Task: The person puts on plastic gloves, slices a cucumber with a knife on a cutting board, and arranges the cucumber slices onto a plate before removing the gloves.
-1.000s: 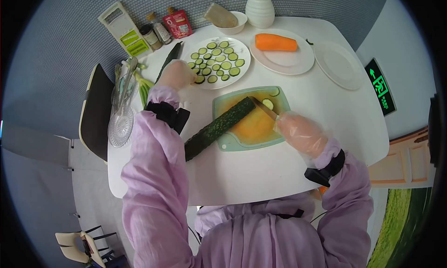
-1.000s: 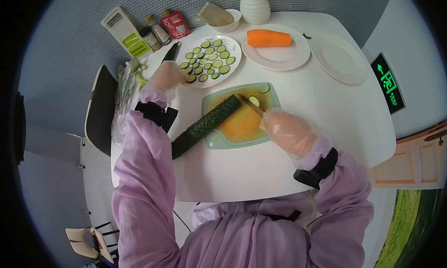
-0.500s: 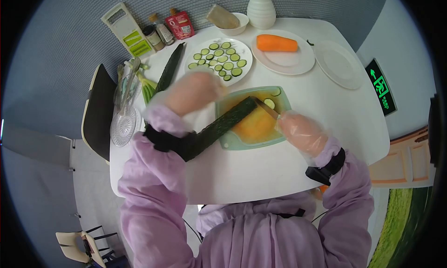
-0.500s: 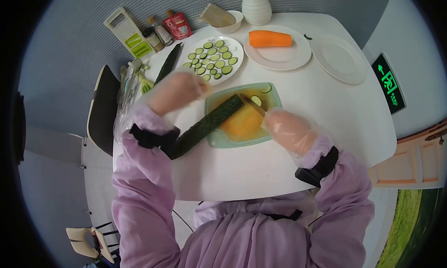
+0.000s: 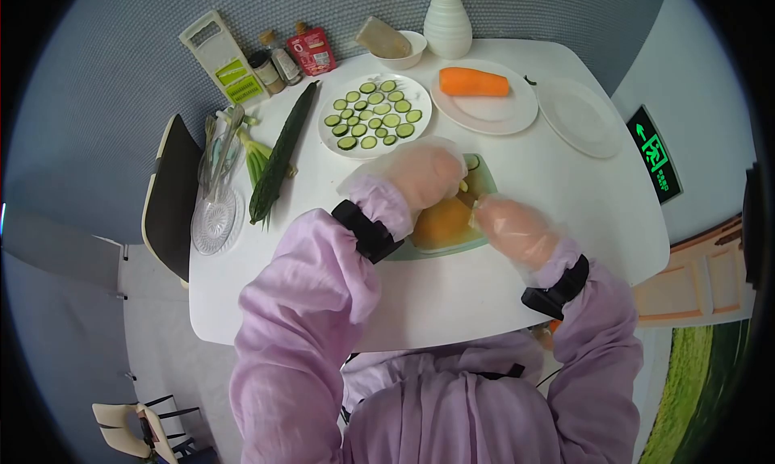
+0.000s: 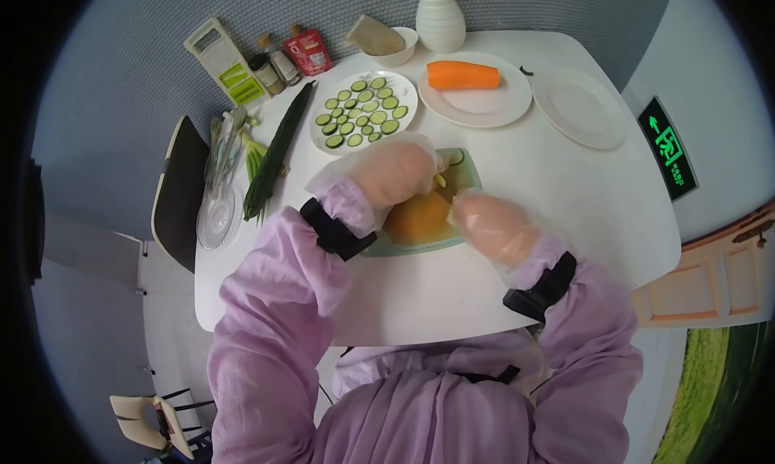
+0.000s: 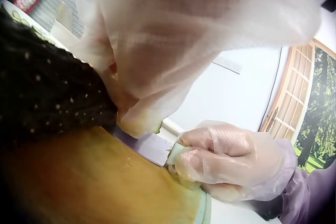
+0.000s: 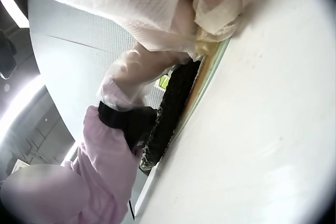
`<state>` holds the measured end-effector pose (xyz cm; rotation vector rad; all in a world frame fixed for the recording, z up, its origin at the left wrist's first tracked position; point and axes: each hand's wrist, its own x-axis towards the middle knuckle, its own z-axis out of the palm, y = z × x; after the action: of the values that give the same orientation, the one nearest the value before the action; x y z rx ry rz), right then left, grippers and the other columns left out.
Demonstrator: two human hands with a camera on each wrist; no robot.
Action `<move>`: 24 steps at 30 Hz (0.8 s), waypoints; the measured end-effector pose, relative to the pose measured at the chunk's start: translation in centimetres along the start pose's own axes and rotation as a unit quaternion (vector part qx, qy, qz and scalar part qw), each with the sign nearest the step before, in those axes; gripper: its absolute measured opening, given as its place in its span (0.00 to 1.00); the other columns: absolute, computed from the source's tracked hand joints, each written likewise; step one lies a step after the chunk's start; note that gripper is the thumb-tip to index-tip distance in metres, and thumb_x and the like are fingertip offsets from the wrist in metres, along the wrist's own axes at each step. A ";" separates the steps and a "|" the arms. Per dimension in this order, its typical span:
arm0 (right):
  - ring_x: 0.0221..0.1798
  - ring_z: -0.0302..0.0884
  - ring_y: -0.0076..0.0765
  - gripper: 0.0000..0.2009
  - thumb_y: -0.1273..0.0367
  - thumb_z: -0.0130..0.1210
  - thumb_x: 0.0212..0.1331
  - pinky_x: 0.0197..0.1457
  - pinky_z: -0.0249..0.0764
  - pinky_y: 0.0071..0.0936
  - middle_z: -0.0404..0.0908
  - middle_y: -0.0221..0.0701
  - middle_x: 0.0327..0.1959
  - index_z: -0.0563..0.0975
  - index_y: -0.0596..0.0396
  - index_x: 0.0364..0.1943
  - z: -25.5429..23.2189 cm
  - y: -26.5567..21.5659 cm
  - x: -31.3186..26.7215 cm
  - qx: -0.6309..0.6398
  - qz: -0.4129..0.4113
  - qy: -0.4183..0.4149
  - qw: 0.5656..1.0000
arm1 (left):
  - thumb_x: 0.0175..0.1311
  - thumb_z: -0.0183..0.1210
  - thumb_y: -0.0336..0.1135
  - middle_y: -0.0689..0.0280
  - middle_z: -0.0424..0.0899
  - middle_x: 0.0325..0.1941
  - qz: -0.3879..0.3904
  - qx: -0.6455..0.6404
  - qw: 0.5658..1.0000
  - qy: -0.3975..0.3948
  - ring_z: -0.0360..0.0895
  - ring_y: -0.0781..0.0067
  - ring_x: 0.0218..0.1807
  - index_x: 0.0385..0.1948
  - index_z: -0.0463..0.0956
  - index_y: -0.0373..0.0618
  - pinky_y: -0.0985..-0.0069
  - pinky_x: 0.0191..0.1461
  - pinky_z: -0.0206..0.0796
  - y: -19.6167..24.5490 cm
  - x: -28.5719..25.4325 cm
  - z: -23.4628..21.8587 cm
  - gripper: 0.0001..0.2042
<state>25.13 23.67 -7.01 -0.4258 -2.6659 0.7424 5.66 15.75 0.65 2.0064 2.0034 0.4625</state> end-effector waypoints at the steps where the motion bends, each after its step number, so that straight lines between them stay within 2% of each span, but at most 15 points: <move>1: 0.34 0.72 0.55 0.09 0.67 0.46 0.60 0.37 0.69 0.42 0.75 0.43 0.30 0.73 0.58 0.33 0.2 0.3 -0.2 0.000 -0.025 0.029 0.999 | 0.55 0.55 0.35 0.60 0.79 0.30 0.000 0.000 1.000 -0.001 0.75 0.62 0.36 0.33 0.78 0.41 0.72 0.38 0.66 -0.2 -0.1 0.1 0.09; 5: 0.34 0.72 0.55 0.08 0.67 0.47 0.60 0.37 0.69 0.42 0.75 0.43 0.29 0.73 0.58 0.32 0.9 1.5 -0.5 0.001 -0.017 0.027 1.000 | 0.55 0.54 0.33 0.59 0.80 0.33 0.038 -0.041 0.998 0.003 0.75 0.62 0.37 0.33 0.78 0.42 0.72 0.40 0.66 -1.2 0.1 0.1 0.09; 7: 0.50 0.71 0.46 0.13 0.68 0.43 0.64 0.53 0.68 0.34 0.74 0.39 0.47 0.70 0.54 0.50 2.2 4.3 -1.4 -0.040 0.041 -0.099 0.993 | 0.55 0.54 0.33 0.58 0.79 0.34 0.047 -0.057 0.997 -0.004 0.74 0.62 0.37 0.33 0.79 0.42 0.71 0.40 0.66 -0.7 0.2 -0.3 0.08; 8: 0.50 0.71 0.46 0.13 0.68 0.43 0.64 0.53 0.68 0.34 0.74 0.39 0.47 0.70 0.54 0.50 2.2 4.1 -1.4 -0.040 0.041 -0.099 0.993 | 0.55 0.53 0.32 0.57 0.78 0.34 0.008 -0.013 0.999 -0.032 0.74 0.61 0.37 0.33 0.78 0.42 0.70 0.40 0.66 0.4 0.1 -1.2 0.08; 9: 0.42 0.71 0.51 0.09 0.67 0.45 0.62 0.45 0.68 0.39 0.75 0.41 0.39 0.72 0.57 0.41 2.1 3.6 -1.2 -0.017 0.021 -0.039 0.999 | 0.56 0.53 0.32 0.57 0.78 0.33 -0.031 0.032 0.997 -0.061 0.74 0.59 0.37 0.33 0.78 0.42 0.69 0.40 0.66 1.1 0.1 -1.7 0.08; 10: 0.34 0.72 0.56 0.09 0.67 0.47 0.60 0.37 0.69 0.43 0.75 0.44 0.30 0.73 0.59 0.32 1.9 2.9 -1.0 0.006 0.000 0.019 1.000 | 0.56 0.53 0.32 0.57 0.78 0.33 -0.031 0.032 0.997 -0.061 0.74 0.59 0.37 0.33 0.78 0.42 0.69 0.40 0.66 0.7 -0.2 -1.4 0.08; 12: 0.34 0.72 0.56 0.09 0.67 0.47 0.60 0.37 0.69 0.44 0.75 0.44 0.30 0.73 0.59 0.33 0.1 0.3 -0.2 -0.008 0.002 0.000 1.000 | 0.57 0.52 0.32 0.56 0.76 0.32 0.111 0.096 0.987 0.066 0.73 0.57 0.37 0.33 0.77 0.42 0.68 0.38 0.65 -0.5 -0.9 -0.8 0.07; 16: 0.34 0.72 0.55 0.10 0.65 0.47 0.61 0.37 0.69 0.43 0.75 0.43 0.31 0.73 0.59 0.33 -1.3 -1.4 0.7 -0.027 0.021 -0.050 0.998 | 0.57 0.52 0.32 0.57 0.75 0.31 0.110 0.114 0.987 0.034 0.73 0.55 0.37 0.33 0.75 0.40 0.67 0.38 0.65 0.1 -2.3 -1.6 0.07; 18: 0.36 0.73 0.54 0.09 0.66 0.47 0.61 0.39 0.70 0.42 0.76 0.43 0.32 0.73 0.58 0.35 -1.6 -1.6 0.5 -0.023 0.018 -0.053 0.998 | 0.55 0.54 0.31 0.57 0.75 0.31 0.153 0.036 0.985 0.075 0.73 0.57 0.37 0.31 0.75 0.40 0.67 0.38 0.65 -0.2 -3.8 -1.3 0.06; 19: 0.38 0.73 0.52 0.08 0.67 0.46 0.60 0.40 0.70 0.41 0.76 0.42 0.33 0.73 0.56 0.36 -1.7 -1.7 0.5 -0.020 0.015 -0.055 0.998 | 0.55 0.54 0.31 0.57 0.75 0.31 0.151 0.037 0.985 0.076 0.73 0.57 0.37 0.31 0.75 0.40 0.67 0.38 0.65 0.3 -4.4 -1.3 0.06; 21: 0.38 0.73 0.52 0.09 0.66 0.46 0.61 0.41 0.70 0.41 0.76 0.42 0.34 0.73 0.56 0.37 -2.4 -2.2 0.4 -0.015 0.027 -0.057 0.998 | 0.55 0.54 0.30 0.59 0.74 0.31 0.036 -0.044 0.998 0.019 0.73 0.61 0.33 0.31 0.74 0.40 0.68 0.37 0.66 1.6 -5.3 -1.6 0.05; 23: 0.39 0.73 0.53 0.09 0.66 0.45 0.61 0.42 0.70 0.41 0.76 0.42 0.34 0.73 0.56 0.37 -2.3 -1.7 0.1 -0.010 0.042 -0.059 0.997 | 0.56 0.54 0.31 0.60 0.74 0.30 0.053 -0.066 0.996 0.029 0.73 0.63 0.30 0.31 0.73 0.40 0.69 0.34 0.66 1.0 -6.0 -0.9 0.05; 24: 0.38 0.73 0.53 0.11 0.64 0.46 0.62 0.41 0.70 0.40 0.76 0.43 0.34 0.74 0.57 0.38 -1.9 -0.8 -0.3 0.009 0.030 -0.025 0.999 | 0.57 0.54 0.31 0.60 0.74 0.30 0.070 -0.087 0.993 0.037 0.73 0.65 0.27 0.31 0.73 0.39 0.70 0.32 0.67 0.5 -6.3 -0.5 0.05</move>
<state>25.98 23.73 -5.13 -0.4918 -2.7008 0.8034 5.99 9.45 1.10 2.0553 1.8021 0.7255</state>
